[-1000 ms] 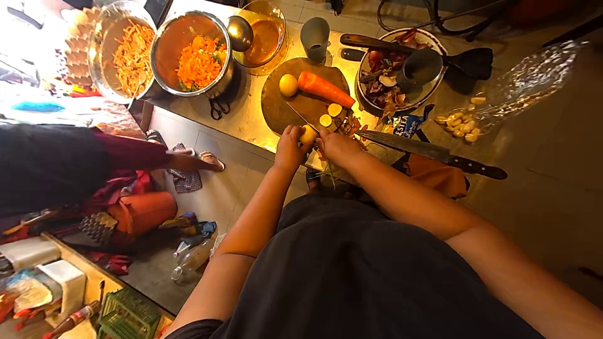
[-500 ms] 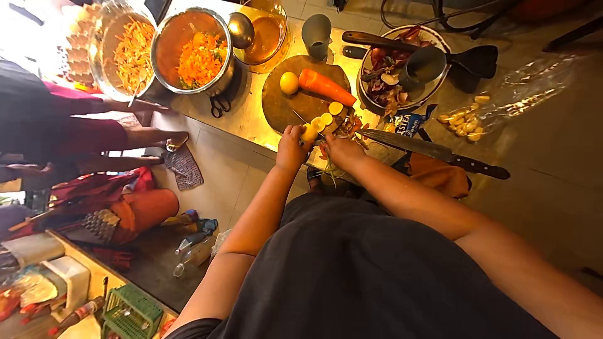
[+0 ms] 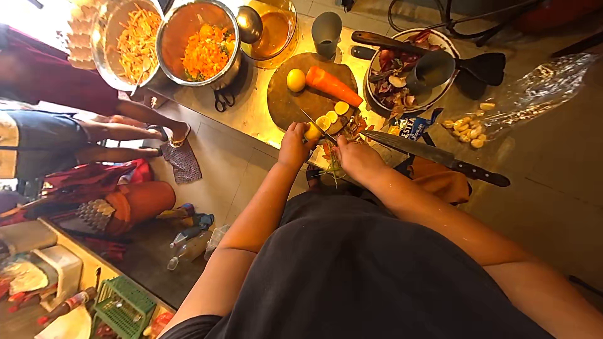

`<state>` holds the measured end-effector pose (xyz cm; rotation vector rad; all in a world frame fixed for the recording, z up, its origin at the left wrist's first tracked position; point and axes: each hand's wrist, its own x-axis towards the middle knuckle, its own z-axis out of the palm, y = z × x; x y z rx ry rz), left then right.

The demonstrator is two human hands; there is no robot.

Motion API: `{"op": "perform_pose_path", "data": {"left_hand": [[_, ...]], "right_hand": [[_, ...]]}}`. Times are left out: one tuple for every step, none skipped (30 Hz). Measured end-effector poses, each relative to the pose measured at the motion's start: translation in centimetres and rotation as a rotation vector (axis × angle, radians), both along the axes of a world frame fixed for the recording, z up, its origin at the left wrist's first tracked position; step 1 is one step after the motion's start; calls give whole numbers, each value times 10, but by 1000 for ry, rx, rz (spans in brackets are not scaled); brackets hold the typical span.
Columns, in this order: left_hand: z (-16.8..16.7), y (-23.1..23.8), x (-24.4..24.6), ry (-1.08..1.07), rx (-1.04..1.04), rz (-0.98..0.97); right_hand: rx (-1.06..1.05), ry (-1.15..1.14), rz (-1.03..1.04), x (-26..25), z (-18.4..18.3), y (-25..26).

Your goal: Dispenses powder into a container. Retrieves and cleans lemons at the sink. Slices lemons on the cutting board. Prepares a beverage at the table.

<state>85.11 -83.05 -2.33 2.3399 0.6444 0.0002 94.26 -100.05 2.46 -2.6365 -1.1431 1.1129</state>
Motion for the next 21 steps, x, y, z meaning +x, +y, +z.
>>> {"op": "perform_pose_path", "data": {"left_hand": [[-1,1,0,-5,-3,2],[-2,1,0,-8,-9,4],[-2,2,1,-11,-14,5],[-3,3,1,-13,-17,7],[-4,4,2,-12,-17,7],[-4,4,2,-11,-14,3],[-3,4,3,-8,-10,-2],[-2,4,3,0,-6,-7],[-2,4,3,6,-2,-7],[-1,3,3,8,0,-4],[-1,4,3,7,2,0],[-2,3,3,4,-3,2],[-2,4,3,2,-10,3],[-2,6,4,1,-16,3],[-3,7,3,-1,-21,4],[-3,7,2,-6,-23,2],[-4,8,2,-10,-27,-3],[-6,8,1,-15,-30,-10],[-6,7,2,-22,-30,-12],[-6,7,2,-25,-31,-10],[-5,7,2,-24,-37,-2]], "right_hand": [[-11,1,-2,0,-2,2],[-21,-3,-8,-1,-4,4],[-27,-5,-16,-1,-5,8],[-27,-2,-22,-1,-6,12],[-19,6,-26,0,-8,18],[-10,20,-34,2,-11,24],[3,30,-35,4,-16,31],[16,43,-36,5,-20,38],[13,62,-36,7,-23,44],[4,75,-31,8,-23,47],[-3,82,-30,8,-23,46],[-7,86,-34,7,-21,41],[-7,79,-39,6,-20,33],[-12,66,-34,4,-20,24],[-23,55,-30,1,-21,15],[-28,44,-30,-2,-23,9],[-35,45,-33,-4,-27,6],[-41,55,-40,-4,-31,6],[-44,69,-49,-3,-35,9],[-44,81,-59,-2,-39,15],[-39,86,-64,-2,-44,21]]}}
